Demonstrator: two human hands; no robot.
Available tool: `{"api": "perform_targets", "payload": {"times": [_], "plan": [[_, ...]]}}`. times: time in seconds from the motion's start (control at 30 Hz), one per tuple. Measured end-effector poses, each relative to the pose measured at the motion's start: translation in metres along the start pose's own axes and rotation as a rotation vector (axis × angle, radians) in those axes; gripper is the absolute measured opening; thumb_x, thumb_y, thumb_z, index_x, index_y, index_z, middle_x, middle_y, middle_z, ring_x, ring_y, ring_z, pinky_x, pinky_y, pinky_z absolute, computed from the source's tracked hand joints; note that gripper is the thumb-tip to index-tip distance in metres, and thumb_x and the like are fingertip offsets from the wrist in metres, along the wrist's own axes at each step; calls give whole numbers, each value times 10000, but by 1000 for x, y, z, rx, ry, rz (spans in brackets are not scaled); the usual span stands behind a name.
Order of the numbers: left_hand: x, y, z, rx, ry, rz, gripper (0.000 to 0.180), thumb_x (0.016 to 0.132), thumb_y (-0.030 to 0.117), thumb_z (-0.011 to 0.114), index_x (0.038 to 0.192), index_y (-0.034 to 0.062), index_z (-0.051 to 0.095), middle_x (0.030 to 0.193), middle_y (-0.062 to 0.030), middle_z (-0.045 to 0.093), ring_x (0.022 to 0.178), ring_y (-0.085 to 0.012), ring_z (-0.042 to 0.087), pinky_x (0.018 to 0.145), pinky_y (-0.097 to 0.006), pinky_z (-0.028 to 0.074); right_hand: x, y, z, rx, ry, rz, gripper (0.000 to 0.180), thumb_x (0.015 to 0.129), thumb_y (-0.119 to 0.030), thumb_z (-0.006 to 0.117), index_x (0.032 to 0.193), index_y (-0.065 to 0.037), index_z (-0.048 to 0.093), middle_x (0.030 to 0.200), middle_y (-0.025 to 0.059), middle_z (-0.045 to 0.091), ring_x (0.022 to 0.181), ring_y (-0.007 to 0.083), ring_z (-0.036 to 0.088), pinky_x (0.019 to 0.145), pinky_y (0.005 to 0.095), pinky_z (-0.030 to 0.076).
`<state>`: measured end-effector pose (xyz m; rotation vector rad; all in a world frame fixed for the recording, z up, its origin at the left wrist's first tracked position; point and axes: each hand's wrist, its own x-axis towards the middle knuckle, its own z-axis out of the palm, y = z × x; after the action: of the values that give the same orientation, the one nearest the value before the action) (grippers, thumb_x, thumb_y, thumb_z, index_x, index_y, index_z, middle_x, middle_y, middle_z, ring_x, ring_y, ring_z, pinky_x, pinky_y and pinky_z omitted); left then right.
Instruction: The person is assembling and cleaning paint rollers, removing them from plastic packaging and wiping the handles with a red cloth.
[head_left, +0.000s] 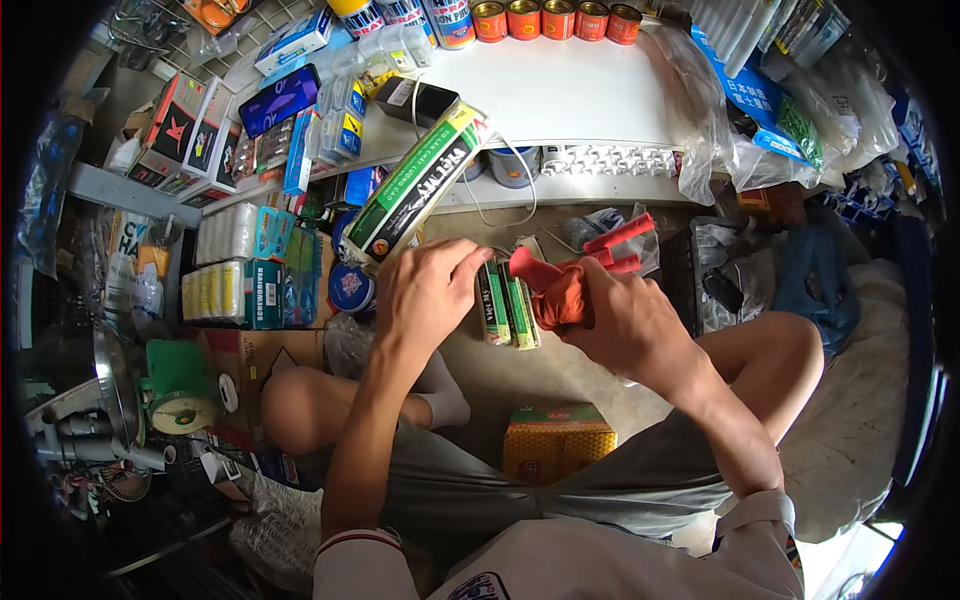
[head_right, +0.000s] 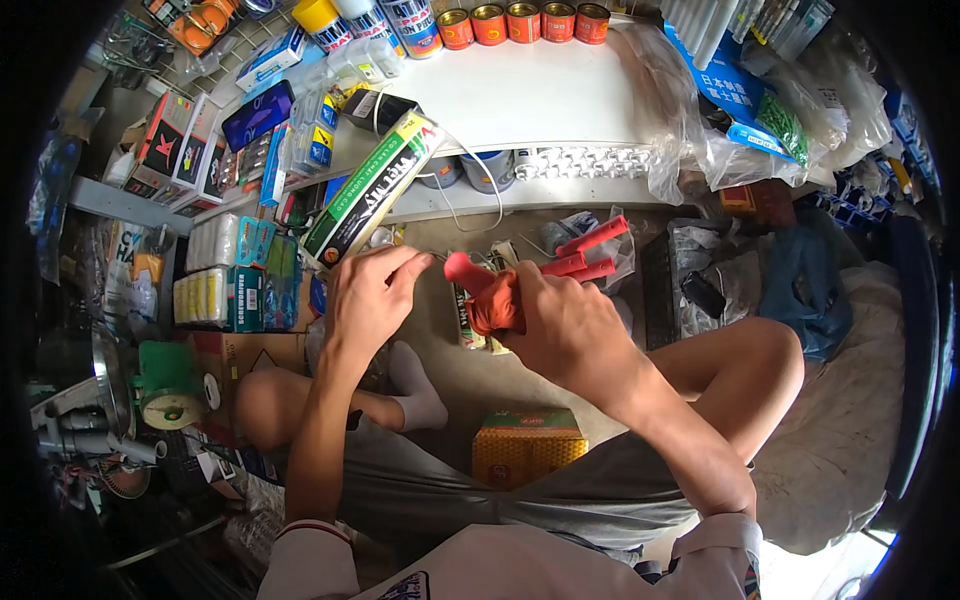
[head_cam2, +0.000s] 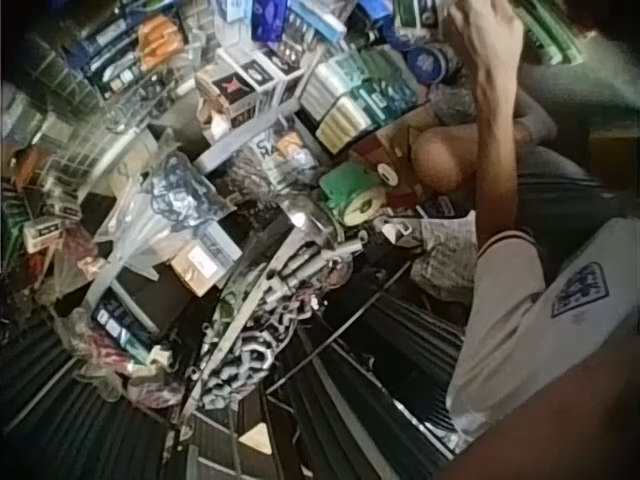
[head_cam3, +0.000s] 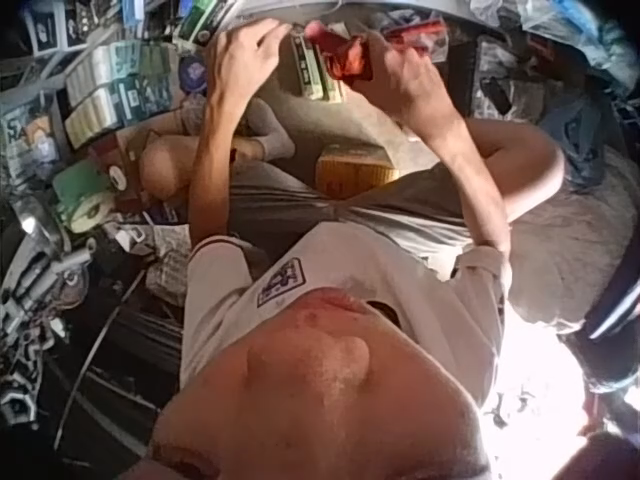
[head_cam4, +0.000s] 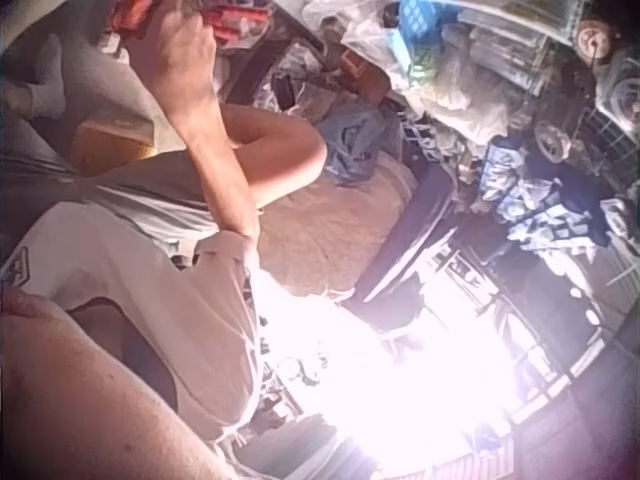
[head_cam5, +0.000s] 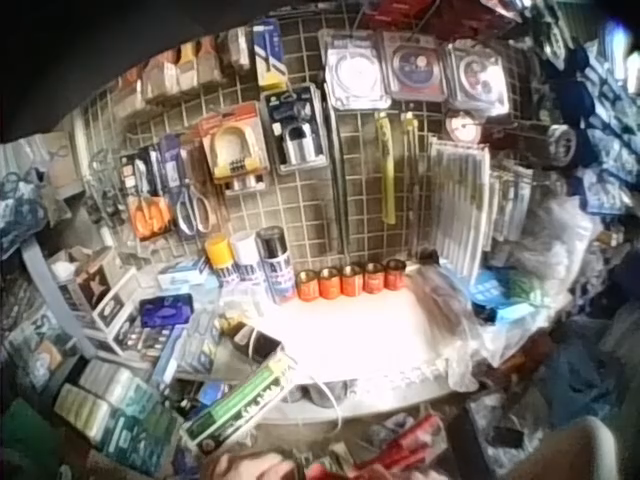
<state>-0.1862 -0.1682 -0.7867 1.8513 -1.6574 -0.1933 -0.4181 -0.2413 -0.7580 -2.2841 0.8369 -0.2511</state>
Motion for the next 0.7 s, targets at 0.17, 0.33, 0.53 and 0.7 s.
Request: {"api": "perform_targets", "payload": {"times": [0.17, 0.33, 0.53, 0.7], "plan": [[5, 1, -12, 156, 9, -166, 196, 912, 235, 687, 802, 73, 696, 658, -152, 636, 627, -384, 617, 593, -455, 462, -4, 8, 10, -343, 158, 4, 321, 836, -126, 691, 1121, -62, 558, 895, 149, 634, 833, 304, 665, 656, 427, 566], [7, -16, -21, 188, 41, -188, 262, 914, 254, 688, 747, 53, 666, 621, -157, 610, 586, -395, 583, 578, -475, 431, -2, 15, -9, -211, 233, -204, 374, 813, -92, 693, 1149, -38, 539, 993, 144, 635, 859, 340, 676, 681, 434, 563], [5, -17, -23, 188, 61, -181, 250, 913, 247, 689, 761, 49, 662, 664, -160, 627, 620, -399, 591, 589, -478, 434, 3, 17, -15, 108, 32, 63, 249, 828, -174, 702, 976, -27, 565, 867, 196, 662, 795, 402, 655, 756, 469, 512], [1, -16, -18, 180, 64, -147, 251, 919, 242, 686, 770, 42, 659, 696, -165, 637, 641, -399, 597, 586, -478, 433, -3, 47, 7, 117, 59, 109, 152, 958, -182, 585, 1006, -39, 573, 1093, 142, 634, 900, 283, 615, 825, 366, 501]]}}
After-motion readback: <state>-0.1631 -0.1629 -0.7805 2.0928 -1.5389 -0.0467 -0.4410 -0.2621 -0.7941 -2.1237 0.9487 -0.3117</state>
